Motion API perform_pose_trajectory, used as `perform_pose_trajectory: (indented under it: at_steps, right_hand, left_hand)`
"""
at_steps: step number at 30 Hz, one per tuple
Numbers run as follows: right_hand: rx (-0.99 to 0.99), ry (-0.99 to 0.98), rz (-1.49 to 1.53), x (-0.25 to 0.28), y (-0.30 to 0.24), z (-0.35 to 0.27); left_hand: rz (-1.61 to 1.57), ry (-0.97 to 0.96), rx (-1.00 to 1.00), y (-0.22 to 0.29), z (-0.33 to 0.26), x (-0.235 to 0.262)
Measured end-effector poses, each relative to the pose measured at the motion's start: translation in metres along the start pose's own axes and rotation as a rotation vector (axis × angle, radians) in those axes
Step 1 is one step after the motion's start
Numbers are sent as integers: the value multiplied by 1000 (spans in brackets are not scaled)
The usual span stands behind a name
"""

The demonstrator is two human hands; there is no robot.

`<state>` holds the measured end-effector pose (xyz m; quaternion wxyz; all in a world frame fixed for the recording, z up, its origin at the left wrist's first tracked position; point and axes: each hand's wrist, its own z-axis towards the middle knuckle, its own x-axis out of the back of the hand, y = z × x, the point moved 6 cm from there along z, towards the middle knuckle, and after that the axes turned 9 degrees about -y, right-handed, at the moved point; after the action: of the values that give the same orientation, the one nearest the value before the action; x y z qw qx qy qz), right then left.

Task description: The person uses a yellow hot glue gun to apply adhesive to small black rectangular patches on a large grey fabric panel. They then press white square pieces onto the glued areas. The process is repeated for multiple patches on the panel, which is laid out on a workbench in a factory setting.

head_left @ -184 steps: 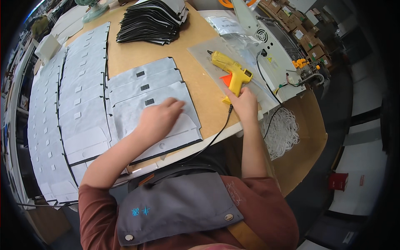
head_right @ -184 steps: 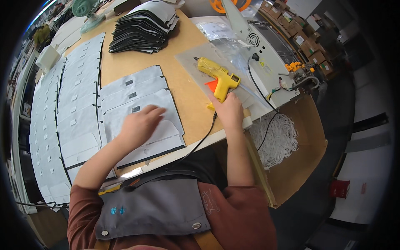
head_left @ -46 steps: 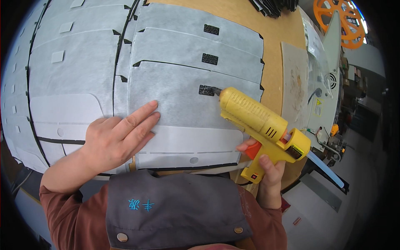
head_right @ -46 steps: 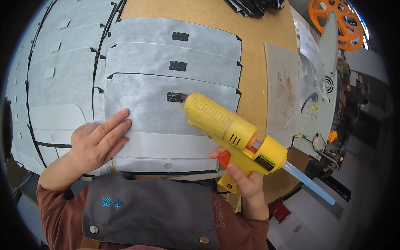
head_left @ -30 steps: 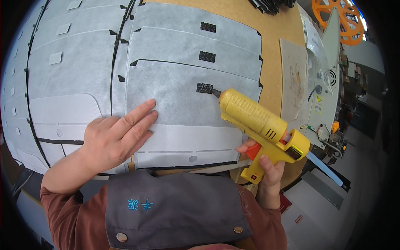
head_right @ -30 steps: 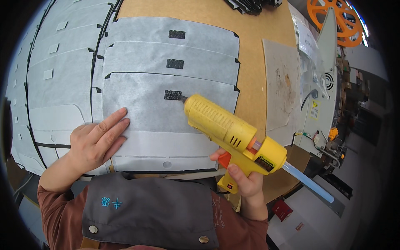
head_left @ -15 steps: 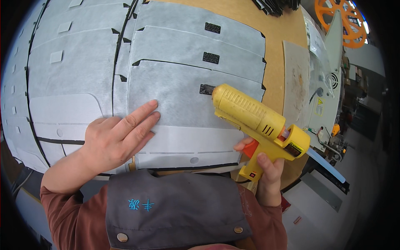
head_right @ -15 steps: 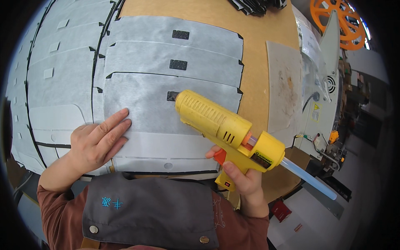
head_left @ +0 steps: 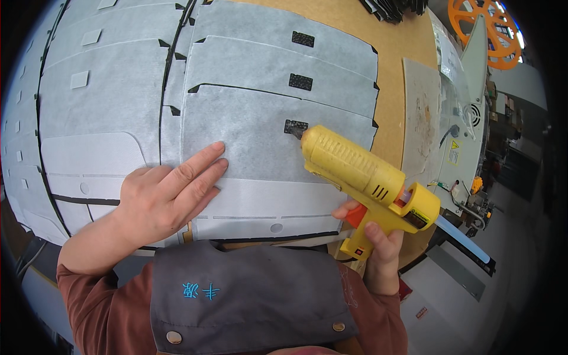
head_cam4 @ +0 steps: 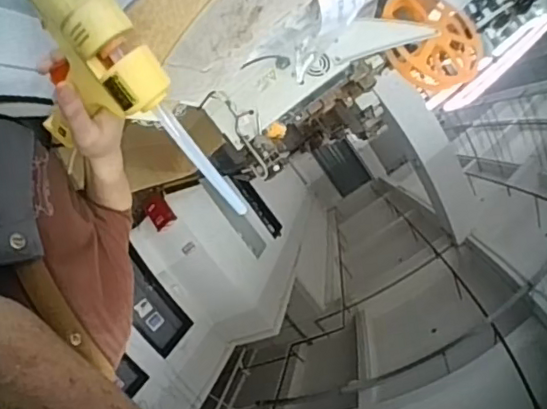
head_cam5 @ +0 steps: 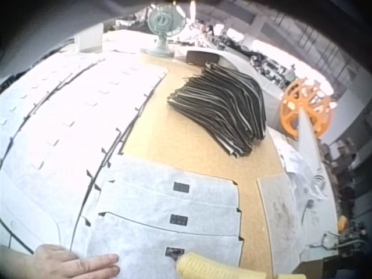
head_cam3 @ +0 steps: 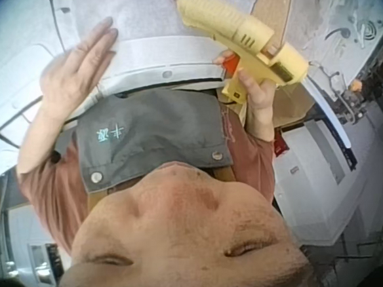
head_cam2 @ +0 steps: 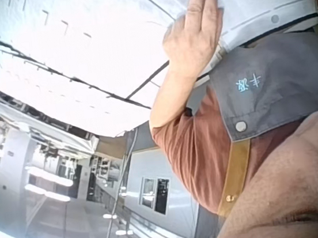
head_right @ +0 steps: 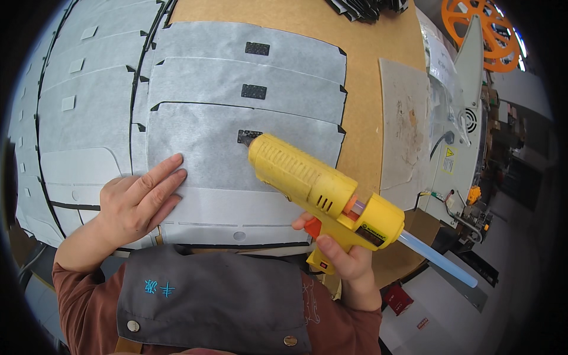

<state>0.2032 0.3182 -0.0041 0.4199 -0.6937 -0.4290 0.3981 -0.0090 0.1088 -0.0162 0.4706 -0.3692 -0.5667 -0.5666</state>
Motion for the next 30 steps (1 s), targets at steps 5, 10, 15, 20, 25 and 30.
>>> perform_pose_trajectory:
  at_steps: [5, 10, 15, 20, 25, 30]
  right_hand:
    - [30, -4, -14, 0, -1, 2]
    - [27, 1, -14, 1, 0, 4]
    - [32, 22, -17, 3, 0, 2]
    - [46, 73, -1, 7, 2, -7]
    - [58, 94, 13, 8, 3, -9]
    - [47, 66, 5, 9, 4, -11]
  left_hand:
    - [1, 6, 5, 1, -1, 0]
    - [1, -8, 4, 1, 0, 1]
    - [-2, 1, 1, 1, -1, 0]
    - [3, 8, -7, 1, 1, 1]
    - [9, 11, -11, 1, 0, 1]
    - [16, 9, -9, 1, 0, 1]
